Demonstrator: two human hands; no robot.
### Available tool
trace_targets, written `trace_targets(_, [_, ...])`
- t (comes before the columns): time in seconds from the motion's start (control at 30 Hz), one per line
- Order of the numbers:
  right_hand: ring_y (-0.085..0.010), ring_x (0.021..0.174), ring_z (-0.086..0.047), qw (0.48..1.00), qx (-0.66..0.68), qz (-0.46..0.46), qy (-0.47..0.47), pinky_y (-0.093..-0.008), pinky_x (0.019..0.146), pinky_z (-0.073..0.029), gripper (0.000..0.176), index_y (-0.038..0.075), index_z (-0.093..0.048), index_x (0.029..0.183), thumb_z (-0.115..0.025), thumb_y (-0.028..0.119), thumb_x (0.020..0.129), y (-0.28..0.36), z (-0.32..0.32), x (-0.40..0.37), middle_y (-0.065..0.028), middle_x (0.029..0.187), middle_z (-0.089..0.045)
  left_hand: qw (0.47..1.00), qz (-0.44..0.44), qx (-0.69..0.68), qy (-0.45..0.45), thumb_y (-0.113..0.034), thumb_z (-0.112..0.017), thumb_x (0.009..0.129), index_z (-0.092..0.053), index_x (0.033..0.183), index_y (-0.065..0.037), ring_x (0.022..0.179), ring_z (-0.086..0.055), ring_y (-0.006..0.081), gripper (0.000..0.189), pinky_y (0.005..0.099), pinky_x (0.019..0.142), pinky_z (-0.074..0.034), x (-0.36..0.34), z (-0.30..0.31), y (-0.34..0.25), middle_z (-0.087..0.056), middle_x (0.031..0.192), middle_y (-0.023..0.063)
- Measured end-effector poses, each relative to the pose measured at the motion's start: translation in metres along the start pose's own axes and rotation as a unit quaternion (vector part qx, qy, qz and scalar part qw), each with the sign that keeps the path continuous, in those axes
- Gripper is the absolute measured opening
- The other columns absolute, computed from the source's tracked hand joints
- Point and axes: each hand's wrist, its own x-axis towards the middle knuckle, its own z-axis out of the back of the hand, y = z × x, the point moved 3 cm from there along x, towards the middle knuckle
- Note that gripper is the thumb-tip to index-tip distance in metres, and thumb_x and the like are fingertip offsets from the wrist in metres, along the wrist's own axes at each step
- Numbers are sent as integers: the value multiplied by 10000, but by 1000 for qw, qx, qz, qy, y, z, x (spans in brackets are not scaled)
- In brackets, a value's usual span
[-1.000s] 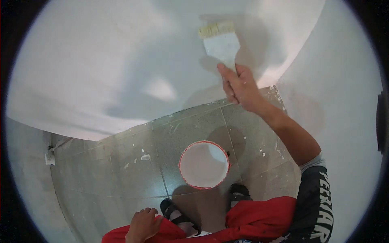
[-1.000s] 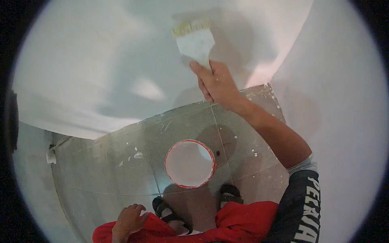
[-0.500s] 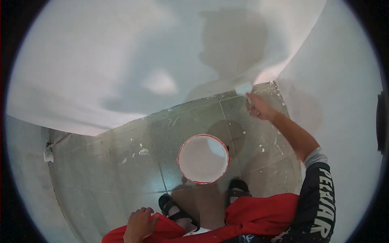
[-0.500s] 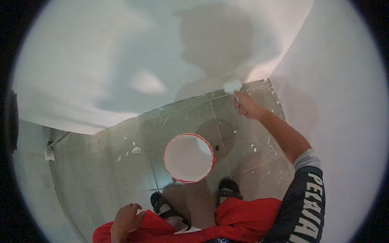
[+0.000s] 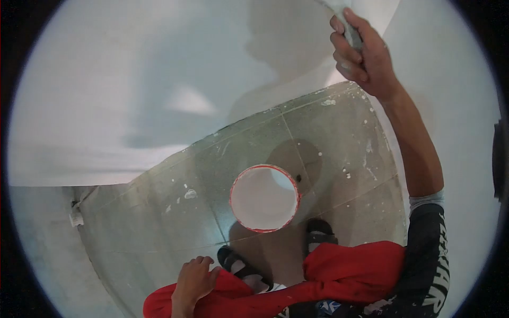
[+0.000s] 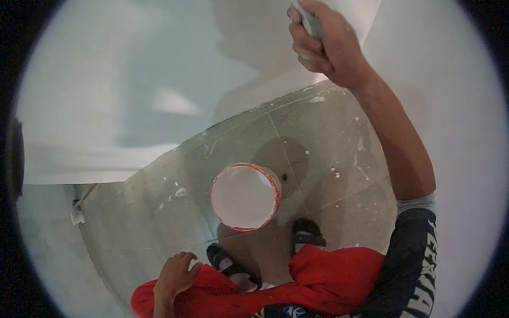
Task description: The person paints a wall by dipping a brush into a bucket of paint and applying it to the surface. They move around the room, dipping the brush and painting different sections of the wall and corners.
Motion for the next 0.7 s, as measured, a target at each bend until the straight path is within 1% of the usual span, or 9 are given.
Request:
trace_targets(0.03, [-37,371,-247,1000,9,2,0,-198,325,-194,350,144,-491,862,-409,446,1019,-25,9,5,77,543,-327,1000,7,6,0,-340,-591,930,-631,1092,-21,1013,-614,350,361,441,918,-457,0,1,1,-655,1058,179])
trace_targets(0.1, [-49,440,-267,987,22,-109,-119,-221,359,-189,353,182,-492,850,-462,507,984,-91,30,10,74,583,-349,1000,-12,0,-8,-335,-588,931,-631,1088,-21,1013,-614,351,353,440,919,-456,1,1,-1,-654,1060,180])
trace_targets(0.17, [-58,491,-286,978,-18,-187,-85,-236,386,-189,349,199,-489,849,-511,532,952,-159,62,-3,69,613,-364,1000,-14,7,-17,-334,-595,923,-636,1065,-24,982,-625,354,344,445,885,-471,0,-2,2,-659,1036,179])
trace_targets(0.3, [-65,473,-267,920,20,-361,-151,-244,380,-180,306,172,-482,871,-468,451,994,-241,95,-42,64,606,-360,1000,13,10,-17,-341,-601,914,-644,1048,-32,944,-639,359,339,454,846,-489,-4,-10,10,-667,1004,177])
trace_targets(0.37, [-70,467,-273,919,30,-374,-125,-253,391,-206,298,155,-462,902,-446,435,1004,-253,110,-49,61,597,-349,1000,12,12,-21,-346,-598,915,-645,1052,-34,943,-640,360,344,457,846,-489,-7,-14,15,-668,1003,179])
trace_targets(0.43, [-75,461,-279,915,39,-392,-92,-261,402,-232,291,138,-442,934,-424,418,1013,-241,100,-39,58,588,-337,1000,17,11,-24,-351,-595,915,-646,1057,-36,942,-641,361,350,459,846,-490,-11,-14,15,-668,1002,181])
trace_targets(0.5, [-79,427,-268,938,-9,-287,-194,-264,382,-226,306,128,-448,891,-428,406,1019,-195,91,-18,53,579,-341,999,23,4,-28,-361,-591,916,-647,1063,-38,948,-640,358,360,463,846,-490,-13,-12,10,-669,1005,181])
trace_targets(0.6, [-52,409,-228,973,14,-215,-80,-208,347,-204,321,153,-468,840,-451,426,1009,-114,51,-14,67,571,-332,999,11,-6,-37,-372,-589,916,-651,1060,-41,953,-639,358,366,461,845,-490,-12,-14,11,-669,1008,181])
trace_targets(0.7, [-70,386,-236,973,-32,-182,-141,-239,345,-232,355,140,-451,809,-435,427,1016,-42,30,-10,56,542,-314,1000,19,14,-20,-370,-597,909,-650,1045,-35,946,-638,357,365,462,839,-489,-8,-16,9,-669,988,173])
